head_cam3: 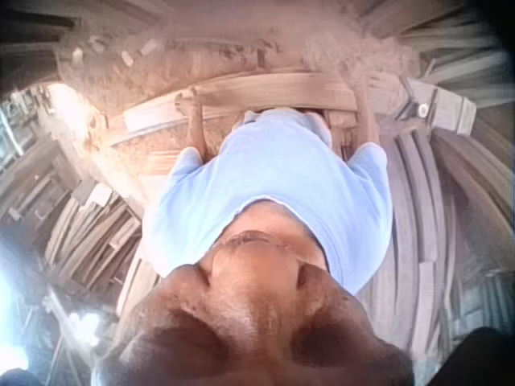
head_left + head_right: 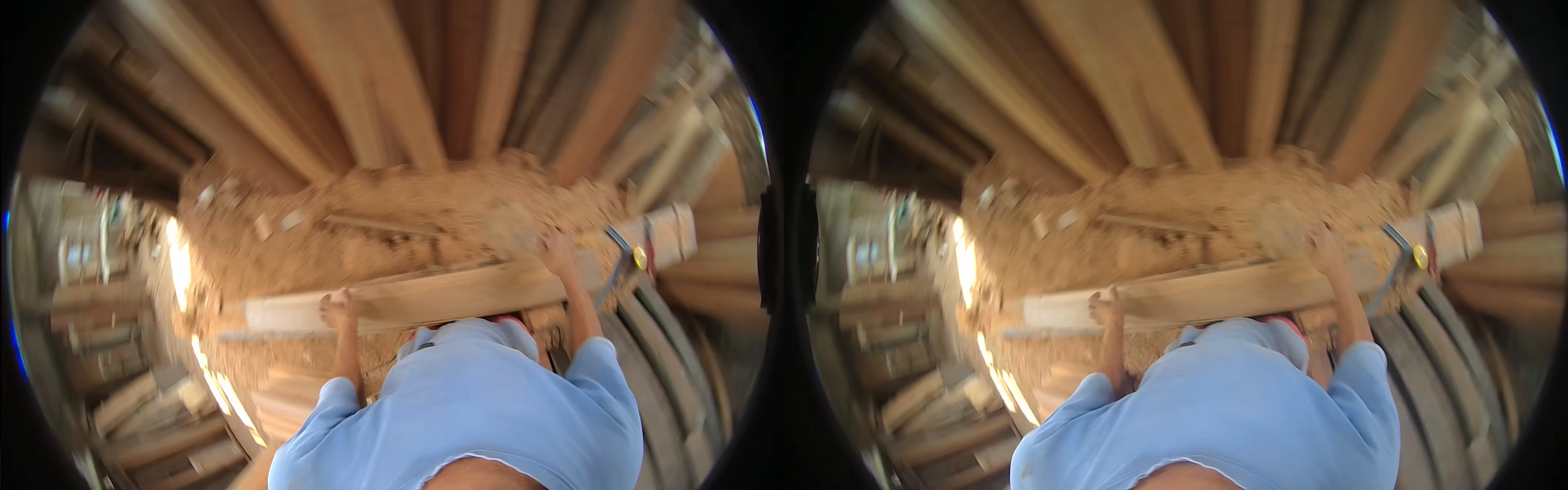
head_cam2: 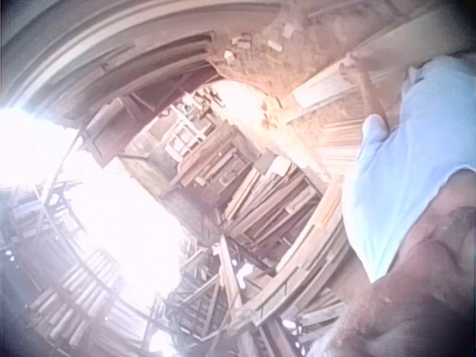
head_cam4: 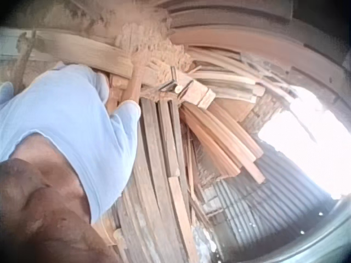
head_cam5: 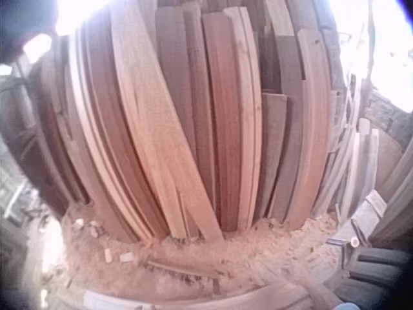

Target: The person selects a wooden plank from a stack, measures it with a tape measure, and marks it with a square. They then use a circular saw to cut the plank and a hand plane to smooth the cut edge.

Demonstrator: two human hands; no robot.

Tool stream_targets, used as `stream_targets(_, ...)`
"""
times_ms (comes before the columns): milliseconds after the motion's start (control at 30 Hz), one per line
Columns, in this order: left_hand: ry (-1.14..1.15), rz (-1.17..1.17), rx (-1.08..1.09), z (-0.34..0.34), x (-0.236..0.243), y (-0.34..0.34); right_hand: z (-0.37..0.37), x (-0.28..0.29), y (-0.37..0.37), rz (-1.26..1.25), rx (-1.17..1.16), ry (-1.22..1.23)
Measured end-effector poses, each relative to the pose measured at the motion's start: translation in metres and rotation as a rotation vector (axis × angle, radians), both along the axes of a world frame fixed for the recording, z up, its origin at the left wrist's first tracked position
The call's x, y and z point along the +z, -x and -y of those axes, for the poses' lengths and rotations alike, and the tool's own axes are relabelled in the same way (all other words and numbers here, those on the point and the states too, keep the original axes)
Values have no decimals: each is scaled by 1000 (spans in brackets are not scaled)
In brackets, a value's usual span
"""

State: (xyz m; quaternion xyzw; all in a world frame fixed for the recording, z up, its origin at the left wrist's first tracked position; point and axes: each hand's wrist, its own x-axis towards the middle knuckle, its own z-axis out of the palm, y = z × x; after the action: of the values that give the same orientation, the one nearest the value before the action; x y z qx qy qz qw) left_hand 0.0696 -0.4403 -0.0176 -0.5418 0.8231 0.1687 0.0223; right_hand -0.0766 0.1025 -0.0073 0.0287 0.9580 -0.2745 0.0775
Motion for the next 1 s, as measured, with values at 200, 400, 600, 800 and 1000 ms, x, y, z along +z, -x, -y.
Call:
stream_targets(200, -72, -227, 565, 27, -51, -93, 143, -5, 15, 571, 653, 116)
stream_targets(400, -1182, -710, 774, -42, -85, -137, 179, -40, 11, 750, 778, -78)
stream_targets(600, -1443, -842, 908, -71, -44, -95, 179, -45, 14, 817, 796, -53)
stream_targets(800, -1545, -1043, 1001, -56, -14, -76, 210, 39, 4, 760, 631, -81)
stream_targets(1000, -1481, -1139, 1029, -52, -8, -66, 225, 91, -32, 485, 607, -118)
